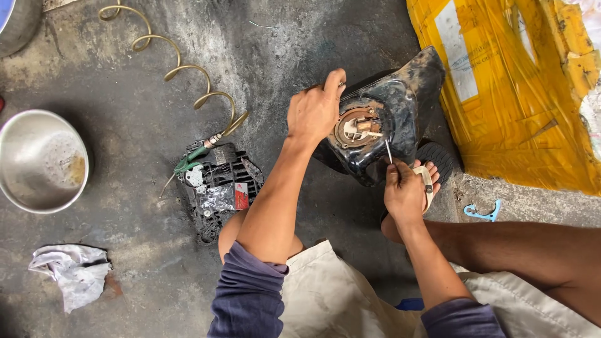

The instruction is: Removing a fuel pump assembly from a motorcycle fuel tank using a screwdriver

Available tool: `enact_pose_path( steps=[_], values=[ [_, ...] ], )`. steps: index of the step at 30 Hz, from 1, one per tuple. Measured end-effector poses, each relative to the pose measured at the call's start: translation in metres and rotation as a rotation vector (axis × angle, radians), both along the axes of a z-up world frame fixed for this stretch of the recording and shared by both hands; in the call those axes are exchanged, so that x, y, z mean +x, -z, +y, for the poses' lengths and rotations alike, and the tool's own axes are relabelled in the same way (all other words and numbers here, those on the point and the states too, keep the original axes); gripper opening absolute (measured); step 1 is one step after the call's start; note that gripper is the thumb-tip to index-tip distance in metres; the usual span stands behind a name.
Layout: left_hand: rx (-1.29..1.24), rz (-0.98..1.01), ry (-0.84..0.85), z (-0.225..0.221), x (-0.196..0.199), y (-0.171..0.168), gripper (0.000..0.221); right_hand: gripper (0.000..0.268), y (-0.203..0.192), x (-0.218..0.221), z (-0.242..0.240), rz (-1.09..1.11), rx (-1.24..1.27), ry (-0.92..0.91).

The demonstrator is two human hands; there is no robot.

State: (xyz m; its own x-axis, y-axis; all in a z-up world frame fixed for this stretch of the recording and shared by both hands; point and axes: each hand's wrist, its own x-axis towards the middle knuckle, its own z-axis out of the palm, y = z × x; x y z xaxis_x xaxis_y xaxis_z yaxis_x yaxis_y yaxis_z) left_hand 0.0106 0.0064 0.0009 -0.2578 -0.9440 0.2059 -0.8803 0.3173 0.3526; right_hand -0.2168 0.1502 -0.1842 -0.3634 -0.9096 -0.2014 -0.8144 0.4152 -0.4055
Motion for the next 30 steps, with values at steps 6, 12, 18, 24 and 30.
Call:
enact_pose_path(
  steps=[6,12,18,24,30],
  values=[
    [0.089,-0.012,-0.04,0.004,-0.005,-0.01,0.016,0.032,-0.07,0.0,0.0,-0.147,-0.004,-0.027],
    [0.149,-0.009,-0.052,0.005,-0.007,-0.013,0.016,0.034,-0.09,0.005,-0.001,-0.143,-0.085,-0.053],
    [0.172,0.009,-0.056,0.007,-0.007,-0.012,0.018,0.038,-0.061,0.004,-0.006,-0.181,0.07,-0.02],
    [0.233,0.05,-0.065,0.018,-0.011,-0.027,0.019,0.031,-0.164,0.027,-0.013,-1.015,0.088,0.395],
    [0.246,0.046,-0.062,0.031,-0.016,-0.031,0.019,0.038,-0.149,0.012,-0.012,-1.426,0.288,0.38]
  ],
)
